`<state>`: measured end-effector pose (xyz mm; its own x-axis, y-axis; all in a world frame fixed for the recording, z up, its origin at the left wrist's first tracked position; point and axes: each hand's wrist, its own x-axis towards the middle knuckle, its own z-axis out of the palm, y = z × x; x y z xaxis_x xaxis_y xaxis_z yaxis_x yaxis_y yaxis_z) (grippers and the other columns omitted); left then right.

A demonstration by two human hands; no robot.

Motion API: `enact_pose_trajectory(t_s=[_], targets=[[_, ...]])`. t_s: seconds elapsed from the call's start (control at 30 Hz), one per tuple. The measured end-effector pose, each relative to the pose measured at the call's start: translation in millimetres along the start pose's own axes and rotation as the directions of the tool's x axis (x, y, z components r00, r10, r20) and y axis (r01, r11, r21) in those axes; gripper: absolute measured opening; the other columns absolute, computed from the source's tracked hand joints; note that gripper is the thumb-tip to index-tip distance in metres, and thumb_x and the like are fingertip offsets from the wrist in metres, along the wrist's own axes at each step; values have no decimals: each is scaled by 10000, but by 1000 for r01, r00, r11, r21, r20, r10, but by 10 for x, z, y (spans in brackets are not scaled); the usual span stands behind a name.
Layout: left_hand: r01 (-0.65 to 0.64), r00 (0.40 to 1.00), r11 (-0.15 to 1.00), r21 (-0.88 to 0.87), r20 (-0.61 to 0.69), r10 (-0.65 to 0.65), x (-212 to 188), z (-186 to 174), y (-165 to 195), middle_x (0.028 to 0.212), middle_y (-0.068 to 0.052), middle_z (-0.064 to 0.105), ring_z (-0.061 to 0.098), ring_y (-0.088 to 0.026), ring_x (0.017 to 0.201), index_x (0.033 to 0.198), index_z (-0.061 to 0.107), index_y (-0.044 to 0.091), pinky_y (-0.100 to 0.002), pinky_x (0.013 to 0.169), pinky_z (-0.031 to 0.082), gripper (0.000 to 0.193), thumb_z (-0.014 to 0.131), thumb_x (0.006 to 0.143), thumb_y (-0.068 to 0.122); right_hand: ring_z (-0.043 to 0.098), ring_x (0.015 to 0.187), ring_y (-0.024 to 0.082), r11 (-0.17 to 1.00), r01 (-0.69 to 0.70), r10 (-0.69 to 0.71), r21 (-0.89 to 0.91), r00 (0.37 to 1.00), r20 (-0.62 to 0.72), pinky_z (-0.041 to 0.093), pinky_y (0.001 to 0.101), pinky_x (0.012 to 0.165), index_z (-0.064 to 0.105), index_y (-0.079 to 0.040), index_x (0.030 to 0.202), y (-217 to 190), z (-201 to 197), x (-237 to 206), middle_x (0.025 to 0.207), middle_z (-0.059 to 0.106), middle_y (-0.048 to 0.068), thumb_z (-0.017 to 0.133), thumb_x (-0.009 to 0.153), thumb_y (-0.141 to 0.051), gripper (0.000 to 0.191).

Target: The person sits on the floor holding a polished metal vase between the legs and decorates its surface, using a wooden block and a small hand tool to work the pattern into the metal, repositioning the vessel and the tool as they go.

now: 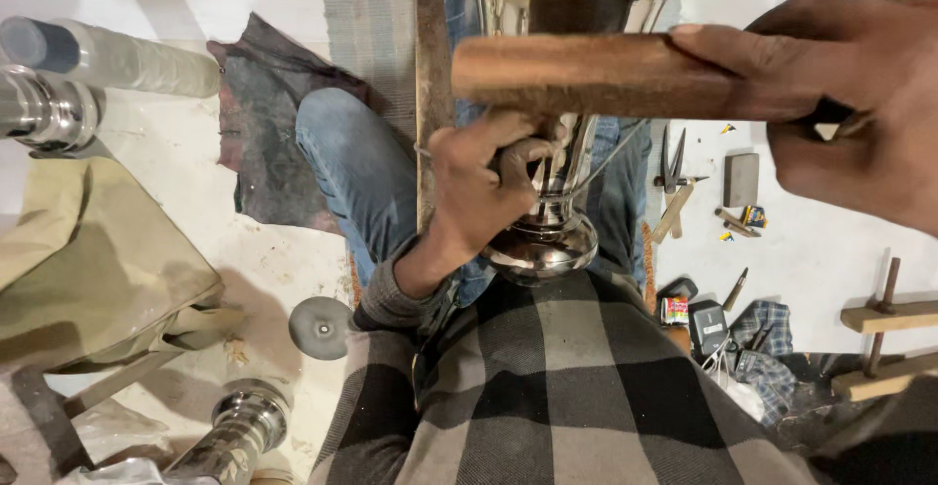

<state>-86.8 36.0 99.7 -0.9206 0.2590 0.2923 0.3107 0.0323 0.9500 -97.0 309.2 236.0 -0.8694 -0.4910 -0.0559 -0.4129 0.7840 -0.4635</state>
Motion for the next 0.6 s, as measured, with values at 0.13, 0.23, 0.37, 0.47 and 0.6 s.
enact_pose_trajectory(t_s=[0.13, 0.23, 0.37, 0.47, 0.6], targets=[[-93, 995, 996, 2, 42, 92, 50, 22, -154, 1165, -101, 775, 819, -172, 887, 1195, 690, 76, -256, 765, 661, 367, 549, 931, -135, 639, 724, 227, 974, 24, 16, 224, 984, -176, 495, 298, 626, 651, 55, 1321, -99, 228, 99, 972, 683, 198, 691, 700, 84, 623], [-140, 981, 986, 94, 151, 125, 47, 22, -253, 1178, -100, 771, 822, -188, 915, 1267, 677, 63, -218, 617, 608, 397, 535, 952, -132, 593, 618, 119, 787, 64, 180, 614, 927, -328, 432, 222, 520, 642, 72, 1398, -18, 736, 112, 770, 676, 93, 756, 730, 41, 678], [-239, 948, 941, 241, 269, 172, 73, -42, -307, 1244, -128, 751, 820, -186, 900, 1356, 644, 73, -216, 609, 644, 531, 509, 875, -106, 693, 905, 222, 803, 150, 197, 576, 846, -495, 572, 343, 750, 579, 123, 1362, 360, 1326, -316, 1118, 695, 249, 773, 766, 92, 628], [-134, 936, 957, 257, 350, 37, 127, -90, -311, 1163, -147, 807, 619, -161, 403, 1285, 685, 14, -291, 347, 451, 528, 565, 776, -61, 746, 783, 183, 738, 182, 217, 650, 847, -484, 631, 309, 699, 633, 73, 1377, 491, 1359, -518, 982, 728, 172, 773, 874, 111, 523], [-205, 923, 978, -34, 325, 205, 159, -168, -281, 1278, -210, 716, 755, -148, 658, 1379, 576, -42, -290, 714, 688, 610, 586, 770, -10, 699, 781, 190, 704, 133, 276, 697, 854, -441, 591, 296, 735, 626, 29, 1352, 352, 990, -594, 901, 704, 111, 764, 888, 89, 487]])
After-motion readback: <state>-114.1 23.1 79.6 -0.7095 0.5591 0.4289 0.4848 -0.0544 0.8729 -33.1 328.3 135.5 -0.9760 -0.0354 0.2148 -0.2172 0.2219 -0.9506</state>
